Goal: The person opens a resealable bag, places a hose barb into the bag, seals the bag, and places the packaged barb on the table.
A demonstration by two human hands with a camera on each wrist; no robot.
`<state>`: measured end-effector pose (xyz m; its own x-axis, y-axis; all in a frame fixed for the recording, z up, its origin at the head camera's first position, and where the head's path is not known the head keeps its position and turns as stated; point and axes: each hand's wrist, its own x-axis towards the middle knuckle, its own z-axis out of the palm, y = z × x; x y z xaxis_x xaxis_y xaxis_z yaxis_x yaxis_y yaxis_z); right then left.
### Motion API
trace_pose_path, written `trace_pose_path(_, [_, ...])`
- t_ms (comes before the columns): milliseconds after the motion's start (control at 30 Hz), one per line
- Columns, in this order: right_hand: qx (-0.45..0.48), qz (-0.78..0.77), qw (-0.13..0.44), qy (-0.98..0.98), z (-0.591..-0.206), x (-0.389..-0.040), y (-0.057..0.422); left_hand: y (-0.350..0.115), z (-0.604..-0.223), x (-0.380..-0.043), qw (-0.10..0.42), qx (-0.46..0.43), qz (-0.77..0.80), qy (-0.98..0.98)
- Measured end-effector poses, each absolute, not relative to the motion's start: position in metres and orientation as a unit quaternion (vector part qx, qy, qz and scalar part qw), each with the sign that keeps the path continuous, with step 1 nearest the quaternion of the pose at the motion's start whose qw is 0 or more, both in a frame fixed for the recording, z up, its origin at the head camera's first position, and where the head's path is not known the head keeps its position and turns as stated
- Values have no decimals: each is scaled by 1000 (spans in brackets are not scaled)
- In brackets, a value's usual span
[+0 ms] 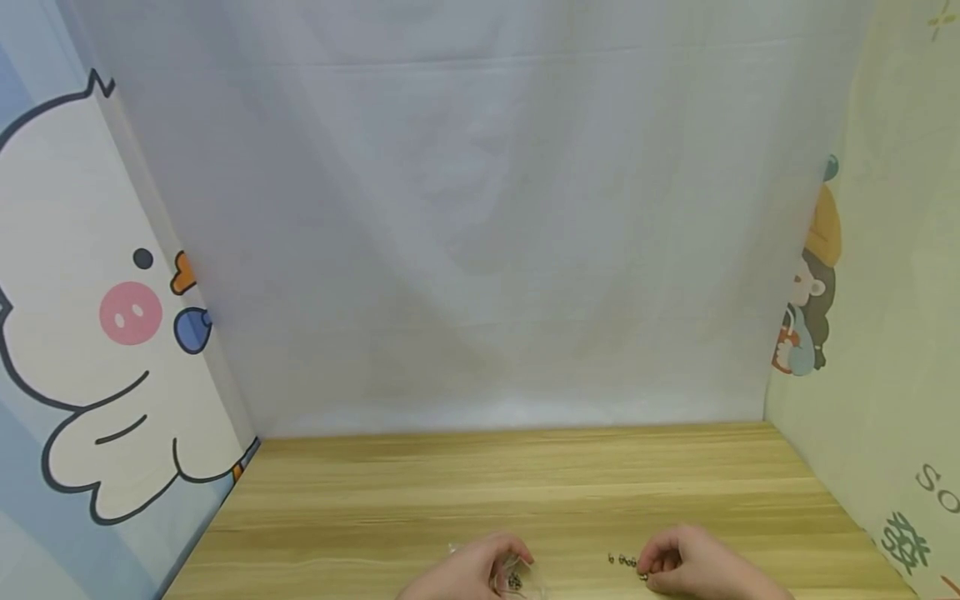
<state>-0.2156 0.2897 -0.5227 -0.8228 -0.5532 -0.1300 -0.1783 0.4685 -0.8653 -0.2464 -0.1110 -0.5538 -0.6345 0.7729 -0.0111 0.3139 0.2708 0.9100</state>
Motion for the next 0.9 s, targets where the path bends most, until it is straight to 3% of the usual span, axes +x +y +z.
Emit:
trace_pose_path(200, [-215, -460, 201, 838, -523, -214, 290, -107, -532, -235, 247, 328, 499, 763])
trace_pose_path(533, [-216, -457, 201, 839, -523, -215, 290, -109, -536, -240, 240, 353, 479, 767])
trace_pose_path(900, [-228, -460, 196, 836, -525, -215, 291, -106, -529, -235, 256, 315, 498, 766])
